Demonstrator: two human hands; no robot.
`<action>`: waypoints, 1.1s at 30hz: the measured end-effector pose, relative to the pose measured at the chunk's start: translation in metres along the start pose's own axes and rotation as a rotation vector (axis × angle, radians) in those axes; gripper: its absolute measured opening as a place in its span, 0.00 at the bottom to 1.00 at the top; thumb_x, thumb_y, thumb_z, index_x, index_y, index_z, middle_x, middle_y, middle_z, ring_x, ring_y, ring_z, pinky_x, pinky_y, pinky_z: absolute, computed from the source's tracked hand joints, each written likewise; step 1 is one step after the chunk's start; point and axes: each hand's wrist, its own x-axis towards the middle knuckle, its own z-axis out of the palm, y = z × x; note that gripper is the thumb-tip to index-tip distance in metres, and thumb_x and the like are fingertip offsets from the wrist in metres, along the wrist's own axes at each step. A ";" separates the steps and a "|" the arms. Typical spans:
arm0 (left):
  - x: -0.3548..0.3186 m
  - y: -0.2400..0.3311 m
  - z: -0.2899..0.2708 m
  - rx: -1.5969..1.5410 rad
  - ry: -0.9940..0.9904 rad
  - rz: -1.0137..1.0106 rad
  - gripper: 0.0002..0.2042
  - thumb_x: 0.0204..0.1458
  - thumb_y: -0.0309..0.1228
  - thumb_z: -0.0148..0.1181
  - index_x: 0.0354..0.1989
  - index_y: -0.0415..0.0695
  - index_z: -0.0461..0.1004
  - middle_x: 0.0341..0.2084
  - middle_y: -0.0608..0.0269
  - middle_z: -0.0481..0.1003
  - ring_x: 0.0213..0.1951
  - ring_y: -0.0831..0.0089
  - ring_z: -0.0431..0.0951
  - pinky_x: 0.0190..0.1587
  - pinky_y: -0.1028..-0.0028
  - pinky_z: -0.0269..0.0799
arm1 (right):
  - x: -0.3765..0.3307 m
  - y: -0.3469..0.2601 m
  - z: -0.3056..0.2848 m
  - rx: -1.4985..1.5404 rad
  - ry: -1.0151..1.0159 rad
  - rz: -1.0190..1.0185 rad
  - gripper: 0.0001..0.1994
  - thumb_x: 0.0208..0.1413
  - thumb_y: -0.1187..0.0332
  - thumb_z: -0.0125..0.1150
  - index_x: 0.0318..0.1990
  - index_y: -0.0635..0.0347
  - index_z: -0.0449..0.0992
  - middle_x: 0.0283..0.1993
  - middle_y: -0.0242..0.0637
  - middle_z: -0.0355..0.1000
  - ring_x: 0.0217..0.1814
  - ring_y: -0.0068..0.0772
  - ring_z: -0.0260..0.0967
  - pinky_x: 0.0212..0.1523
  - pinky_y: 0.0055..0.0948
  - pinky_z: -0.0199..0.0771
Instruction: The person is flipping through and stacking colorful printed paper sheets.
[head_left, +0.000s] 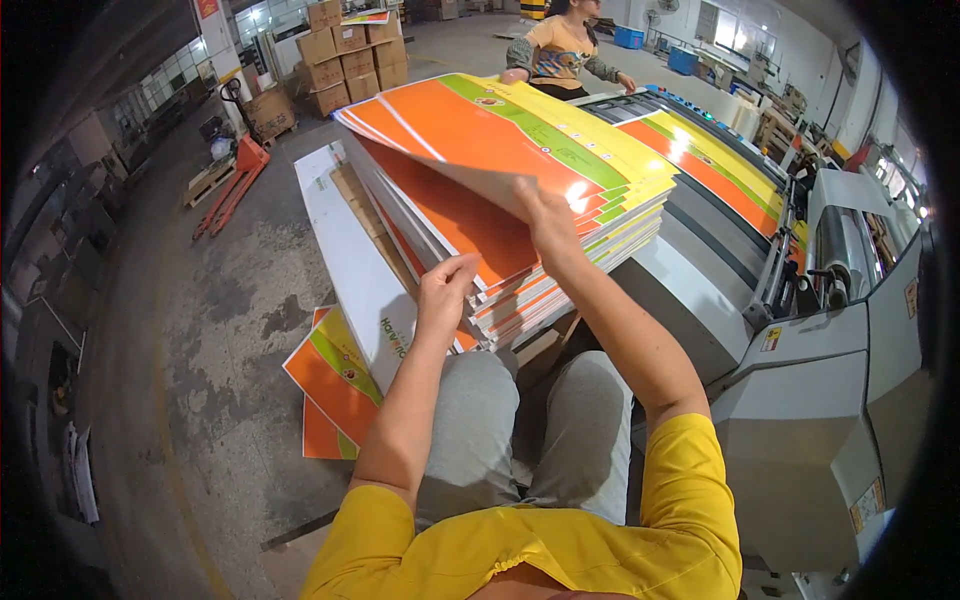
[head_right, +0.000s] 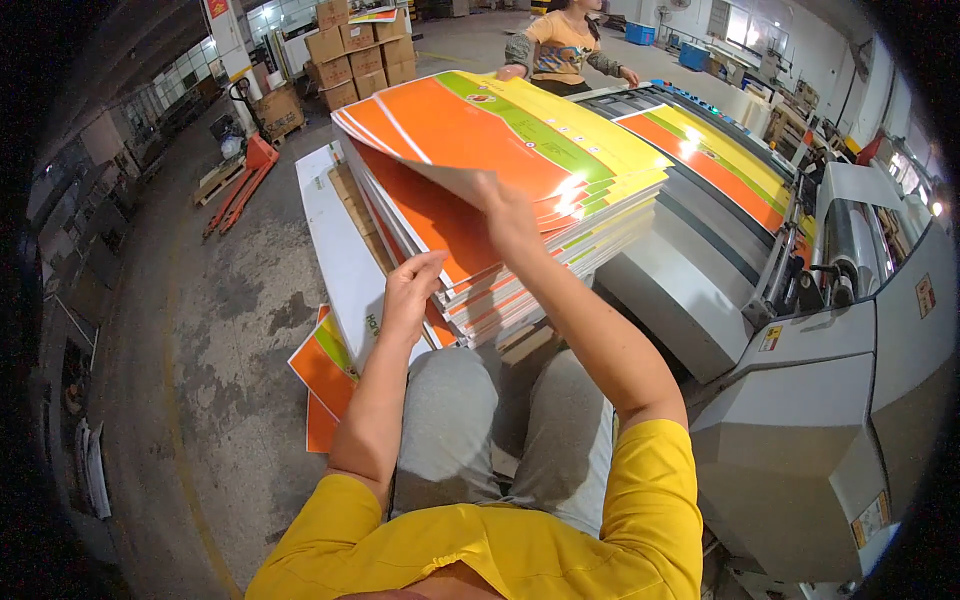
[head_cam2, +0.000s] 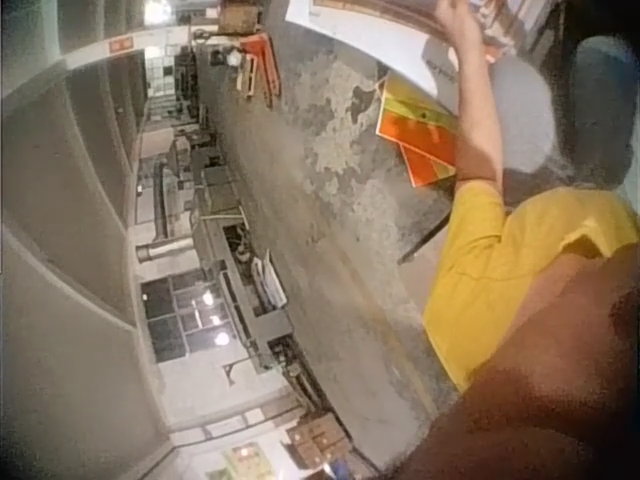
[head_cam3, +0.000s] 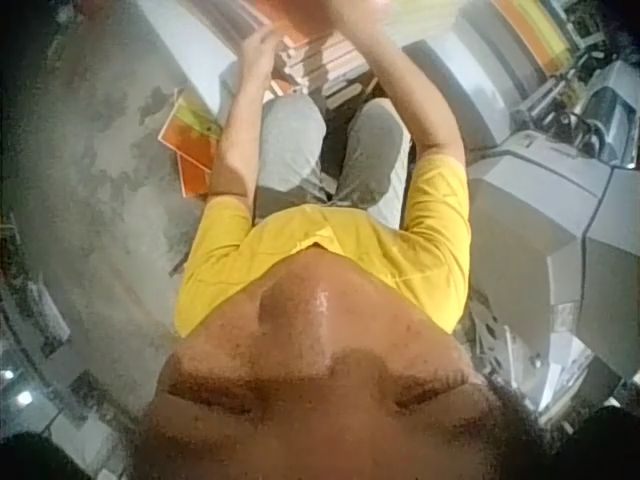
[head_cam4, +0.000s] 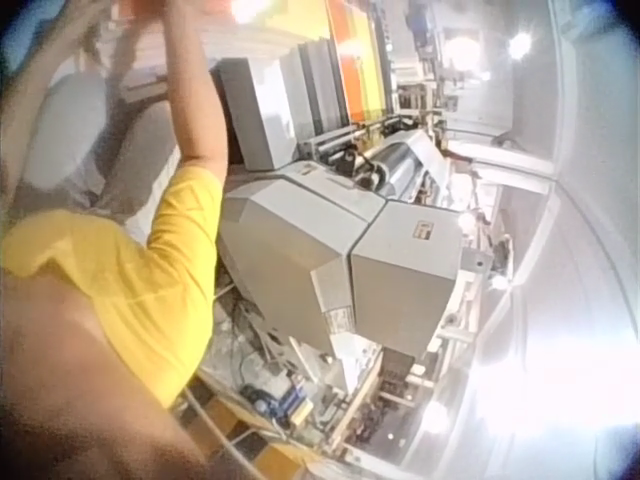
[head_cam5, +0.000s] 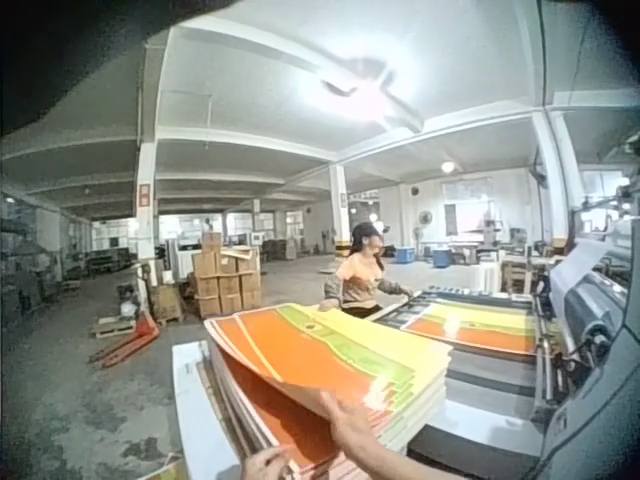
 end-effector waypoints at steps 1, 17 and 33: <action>0.000 0.000 0.001 -0.028 0.021 -0.002 0.12 0.53 0.28 0.53 0.43 0.37 0.72 0.27 0.69 0.71 0.27 0.84 0.66 0.32 0.83 0.64 | 0.005 0.000 -0.003 -0.059 0.034 -0.035 0.16 0.59 0.60 0.46 0.42 0.63 0.74 0.37 0.43 0.74 0.38 0.35 0.71 0.40 0.29 0.67; -0.005 0.003 -0.002 -0.501 0.113 -0.032 0.20 0.56 0.27 0.44 0.57 0.35 0.54 0.37 0.58 0.69 0.38 0.72 0.73 0.39 0.75 0.72 | -0.033 0.012 -0.005 -0.981 -0.237 -0.564 0.11 0.52 0.63 0.53 0.37 0.57 0.76 0.37 0.40 0.73 0.39 0.42 0.69 0.36 0.35 0.70; 0.001 -0.001 -0.005 -0.432 0.017 -0.018 0.22 0.53 0.22 0.49 0.56 0.29 0.54 0.42 0.54 0.70 0.42 0.71 0.73 0.42 0.74 0.72 | -0.028 -0.012 0.022 -1.341 -0.195 -0.484 0.08 0.43 0.62 0.58 0.23 0.57 0.75 0.23 0.35 0.71 0.24 0.39 0.70 0.24 0.34 0.70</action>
